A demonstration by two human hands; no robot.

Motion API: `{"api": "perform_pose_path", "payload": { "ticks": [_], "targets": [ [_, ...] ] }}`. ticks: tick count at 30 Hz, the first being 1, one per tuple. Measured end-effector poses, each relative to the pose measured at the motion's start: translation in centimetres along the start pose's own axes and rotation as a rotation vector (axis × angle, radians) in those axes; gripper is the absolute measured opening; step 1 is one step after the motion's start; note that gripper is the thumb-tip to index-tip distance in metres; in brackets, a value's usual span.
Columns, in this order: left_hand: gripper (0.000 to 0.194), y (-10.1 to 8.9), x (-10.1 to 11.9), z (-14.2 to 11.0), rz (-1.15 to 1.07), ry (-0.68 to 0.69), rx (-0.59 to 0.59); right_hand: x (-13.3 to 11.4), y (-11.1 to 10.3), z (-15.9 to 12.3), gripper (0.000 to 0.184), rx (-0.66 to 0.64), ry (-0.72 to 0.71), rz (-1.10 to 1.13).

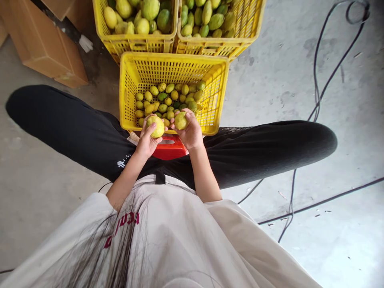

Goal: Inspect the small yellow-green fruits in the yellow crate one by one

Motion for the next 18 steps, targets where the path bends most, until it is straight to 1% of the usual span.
{"api": "perform_pose_path", "payload": {
  "ticks": [2,5,7,9,11,14,16,18],
  "targets": [
    [0.053,-0.1,0.1,-0.1,0.008,0.002,0.022,-0.1,-0.2,0.0,0.036,0.023,-0.008,0.016],
    [0.051,-0.6,0.3,-0.1,0.016,0.004,0.104,-0.2,-0.1,-0.1,0.028,0.048,-0.010,0.052],
    [0.051,-0.8,0.3,-0.2,0.006,-0.020,0.148,-0.3,0.0,-0.2,0.020,0.059,-0.014,0.101],
    [0.047,-0.4,0.2,-0.3,-0.031,-0.067,0.160,-0.6,0.1,-0.4,0.018,0.064,-0.028,0.144],
    [0.042,0.3,0.3,-0.6,-0.085,-0.109,0.159,-0.8,0.2,-0.5,0.020,0.064,-0.050,0.148],
    [0.044,1.1,0.7,-1.0,-0.129,-0.134,0.162,-1.0,0.3,-0.6,0.033,0.061,-0.084,0.096],
    [0.044,1.2,0.9,-1.1,-0.118,-0.129,0.168,-0.9,0.0,-0.6,0.039,0.067,-0.091,0.039],
    [0.041,1.0,1.0,-1.0,-0.100,-0.096,0.183,-0.7,-0.3,-0.4,0.041,0.072,-0.097,-0.013]
  ]
}}
Point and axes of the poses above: each hand's wrist, its own z-axis towards the middle knuckle, its own y-axis out of the palm, x = y × z, the point moved 9 cm from there along z, towards the middle knuckle, and after that the axes turned 12 degrees about y, right-handed, at the moved point
